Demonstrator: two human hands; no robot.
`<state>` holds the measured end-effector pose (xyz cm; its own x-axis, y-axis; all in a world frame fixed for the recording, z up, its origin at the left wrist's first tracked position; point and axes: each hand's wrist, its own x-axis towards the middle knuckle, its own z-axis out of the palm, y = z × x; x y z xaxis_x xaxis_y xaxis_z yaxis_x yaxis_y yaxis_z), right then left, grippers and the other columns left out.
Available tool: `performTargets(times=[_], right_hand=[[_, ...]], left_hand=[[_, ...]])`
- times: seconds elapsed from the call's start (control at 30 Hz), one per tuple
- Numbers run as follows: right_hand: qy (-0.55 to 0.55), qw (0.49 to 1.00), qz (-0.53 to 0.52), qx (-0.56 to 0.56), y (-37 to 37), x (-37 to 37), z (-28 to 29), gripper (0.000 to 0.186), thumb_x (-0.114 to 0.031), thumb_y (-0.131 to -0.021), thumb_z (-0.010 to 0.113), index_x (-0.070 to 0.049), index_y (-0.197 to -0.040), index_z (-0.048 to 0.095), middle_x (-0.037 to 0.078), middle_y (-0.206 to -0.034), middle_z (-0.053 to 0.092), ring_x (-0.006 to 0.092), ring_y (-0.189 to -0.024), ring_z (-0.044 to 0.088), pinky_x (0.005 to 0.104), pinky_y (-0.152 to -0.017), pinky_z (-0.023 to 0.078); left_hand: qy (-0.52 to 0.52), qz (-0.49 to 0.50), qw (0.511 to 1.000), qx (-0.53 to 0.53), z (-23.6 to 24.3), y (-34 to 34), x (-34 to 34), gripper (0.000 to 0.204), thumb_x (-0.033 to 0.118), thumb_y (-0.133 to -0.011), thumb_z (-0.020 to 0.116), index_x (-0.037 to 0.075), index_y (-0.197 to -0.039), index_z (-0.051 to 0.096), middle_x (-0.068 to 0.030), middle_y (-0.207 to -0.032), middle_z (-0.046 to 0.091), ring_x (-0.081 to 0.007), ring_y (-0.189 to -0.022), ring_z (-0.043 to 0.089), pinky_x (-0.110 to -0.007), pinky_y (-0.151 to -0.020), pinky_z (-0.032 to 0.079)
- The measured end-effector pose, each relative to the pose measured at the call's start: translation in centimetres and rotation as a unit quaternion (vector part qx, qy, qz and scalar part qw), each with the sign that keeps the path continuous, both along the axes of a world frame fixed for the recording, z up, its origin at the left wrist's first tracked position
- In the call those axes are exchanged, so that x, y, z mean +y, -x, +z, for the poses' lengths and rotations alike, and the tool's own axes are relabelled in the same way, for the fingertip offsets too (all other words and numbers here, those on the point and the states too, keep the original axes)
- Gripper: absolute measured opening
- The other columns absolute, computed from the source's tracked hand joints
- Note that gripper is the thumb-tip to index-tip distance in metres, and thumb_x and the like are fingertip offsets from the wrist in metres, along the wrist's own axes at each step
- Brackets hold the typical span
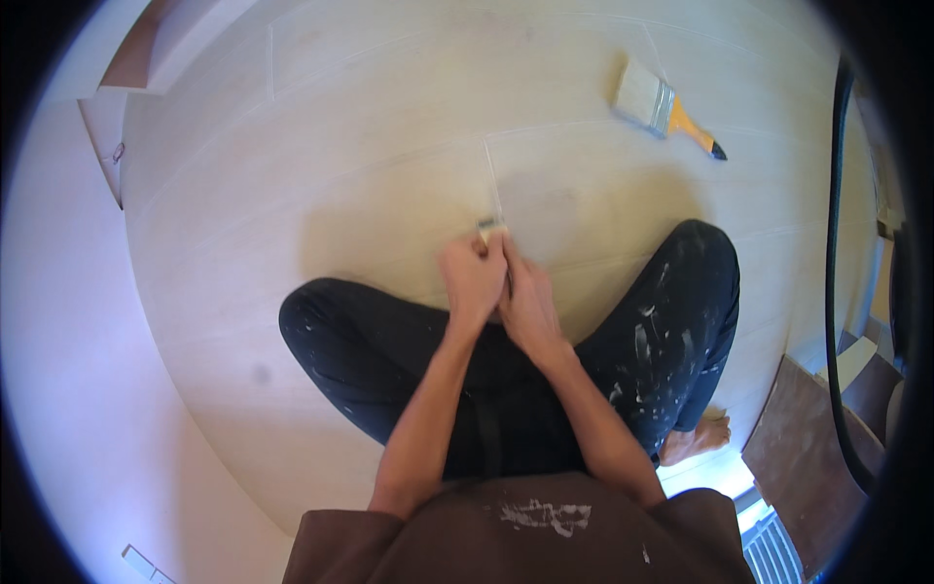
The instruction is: The person sits on a tiled floor and uses a small brush to apply grout into the seams between tiles. They then use a small scraper tool to smooth and remove excess grout from the tile surfaces.
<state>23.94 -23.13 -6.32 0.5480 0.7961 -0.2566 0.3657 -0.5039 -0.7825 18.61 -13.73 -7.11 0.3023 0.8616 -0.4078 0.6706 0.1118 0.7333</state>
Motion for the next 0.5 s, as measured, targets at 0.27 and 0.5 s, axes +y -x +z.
performTargets(times=[0.27, 0.5], right_hand=[[0.023, 1.000, -0.008, -0.009, -1.1, 2.6, -1.3, 0.060, -0.008, -0.095, 0.065, 0.005, -0.151, 0.049, 0.032, -0.104, 0.067, 0.0493, -0.095, 0.066, 0.0521, -0.082, 0.053], [0.014, 0.999, 0.008, -0.052, -2.3, 5.0, -0.2, 0.063, -0.010, -0.096, 0.064, 0.002, -0.154, 0.044, 0.032, -0.098, 0.065, 0.0510, -0.090, 0.066, 0.0556, -0.076, 0.054]], left_hand=[[0.014, 0.014, 0.999, -0.036, -0.4, -1.6, 3.3, 0.039, 0.021, -0.094, 0.071, -0.008, -0.070, 0.061, -0.0209, -0.059, 0.060, -0.0193, -0.053, 0.058, -0.042, -0.054, 0.045], [-0.002, 0.019, 0.999, -0.036, 0.7, -2.6, 4.9, 0.038, 0.018, -0.093, 0.072, -0.008, -0.068, 0.060, -0.0211, -0.058, 0.061, -0.0234, -0.052, 0.060, -0.043, -0.056, 0.047]])
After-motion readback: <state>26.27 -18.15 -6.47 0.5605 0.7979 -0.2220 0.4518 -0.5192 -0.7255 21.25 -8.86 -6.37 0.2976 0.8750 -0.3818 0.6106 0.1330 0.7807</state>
